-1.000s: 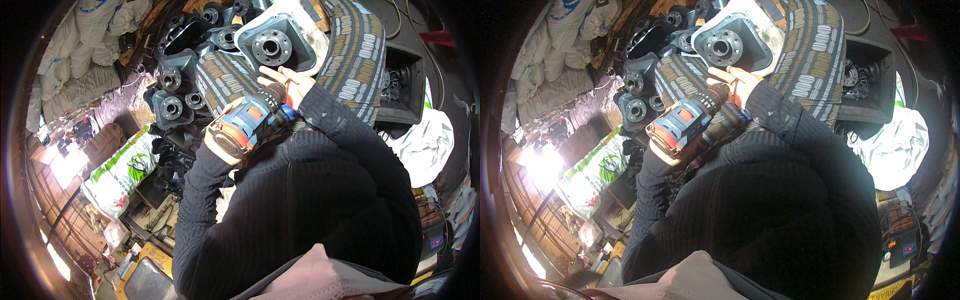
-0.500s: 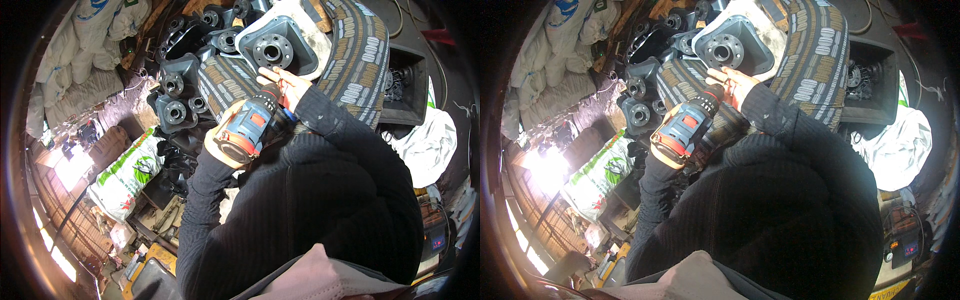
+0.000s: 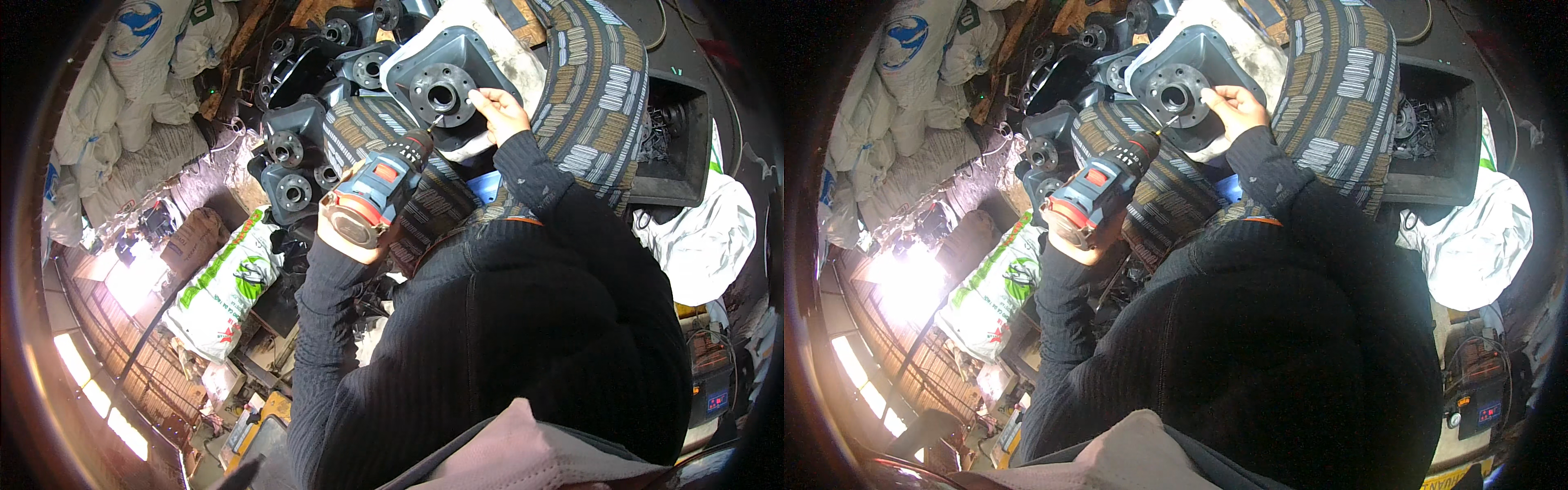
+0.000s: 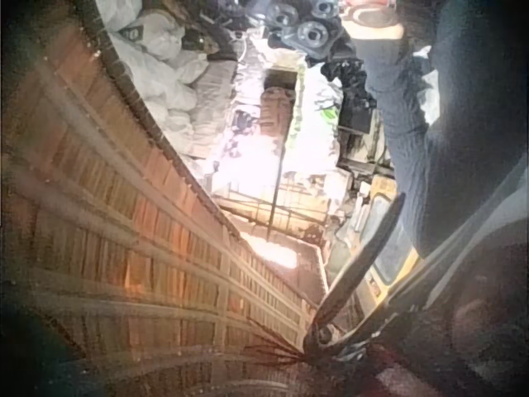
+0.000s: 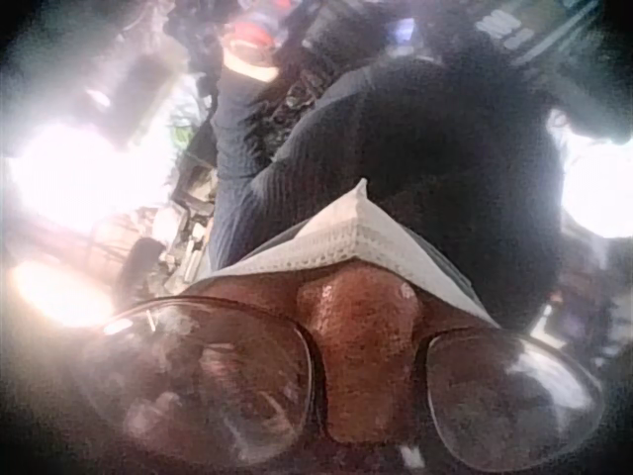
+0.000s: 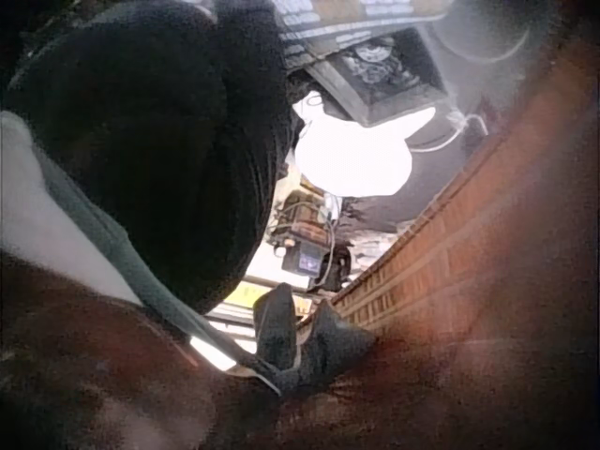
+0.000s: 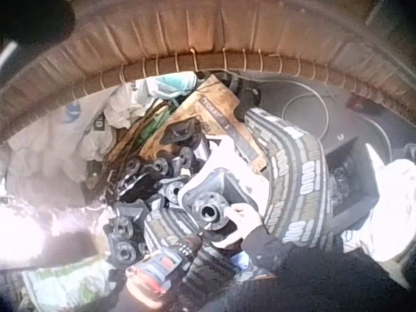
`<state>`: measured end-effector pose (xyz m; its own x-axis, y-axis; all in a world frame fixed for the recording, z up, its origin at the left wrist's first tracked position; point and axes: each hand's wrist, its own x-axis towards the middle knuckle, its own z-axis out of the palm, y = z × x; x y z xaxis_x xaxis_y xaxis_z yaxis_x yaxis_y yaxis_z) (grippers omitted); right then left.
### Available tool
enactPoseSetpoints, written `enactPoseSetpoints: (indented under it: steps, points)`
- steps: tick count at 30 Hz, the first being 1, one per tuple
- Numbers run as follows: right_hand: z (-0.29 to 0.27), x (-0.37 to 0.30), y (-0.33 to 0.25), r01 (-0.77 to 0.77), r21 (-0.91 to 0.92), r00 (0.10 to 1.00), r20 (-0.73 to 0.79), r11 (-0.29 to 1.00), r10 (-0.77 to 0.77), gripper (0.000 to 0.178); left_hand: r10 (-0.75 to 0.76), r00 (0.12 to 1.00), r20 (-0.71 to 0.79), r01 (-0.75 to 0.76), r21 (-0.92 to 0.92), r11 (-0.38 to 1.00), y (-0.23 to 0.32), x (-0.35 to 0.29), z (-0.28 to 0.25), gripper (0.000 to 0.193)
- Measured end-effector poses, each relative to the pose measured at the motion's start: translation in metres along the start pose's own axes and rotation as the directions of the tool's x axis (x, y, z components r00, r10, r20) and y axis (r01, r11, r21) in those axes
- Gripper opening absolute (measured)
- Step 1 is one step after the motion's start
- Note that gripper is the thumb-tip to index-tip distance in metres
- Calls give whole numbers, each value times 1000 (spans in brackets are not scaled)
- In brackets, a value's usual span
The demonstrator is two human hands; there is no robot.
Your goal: The person uses a cordless drill to fasten screws into black plastic parts on a cluttered workbench. They repeatedly pick up parts, align them, and drive screws before placing the parts back down.
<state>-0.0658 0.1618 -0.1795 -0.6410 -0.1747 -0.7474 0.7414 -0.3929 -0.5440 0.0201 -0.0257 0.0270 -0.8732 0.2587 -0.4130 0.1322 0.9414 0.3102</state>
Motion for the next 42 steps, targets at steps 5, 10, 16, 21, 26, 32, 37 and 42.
enactPoseSetpoints:
  steps: [5,10,16,21,26,32,37,42]
  points:
    - [7,4,-4,-33,-4,999,31,999,33,24,-89,992,88,89,4,996,1,12,-7,41]
    - [8,4,-13,-96,38,994,45,995,95,23,30,995,97,-39,98,994,-5,19,-6,44]
    - [9,5,-6,-23,-73,999,32,997,25,16,-269,935,229,351,-502,790,9,20,4,42]
    - [7,5,-3,-12,-8,999,38,1000,13,17,-263,902,341,429,-764,481,0,27,5,38]
    - [8,4,-4,-8,-23,999,47,1000,9,14,-465,738,489,620,-764,180,0,26,20,43]
    - [7,2,-6,-1,-54,998,55,999,4,15,-344,873,347,486,-685,543,-11,25,21,40]
    - [6,2,-8,-5,-56,999,47,998,8,18,-2,1000,24,1,35,999,-1,38,6,40]
    - [-21,-10,-13,-34,165,995,99,986,18,27,-2,994,-113,5,24,1000,16,10,2,41]
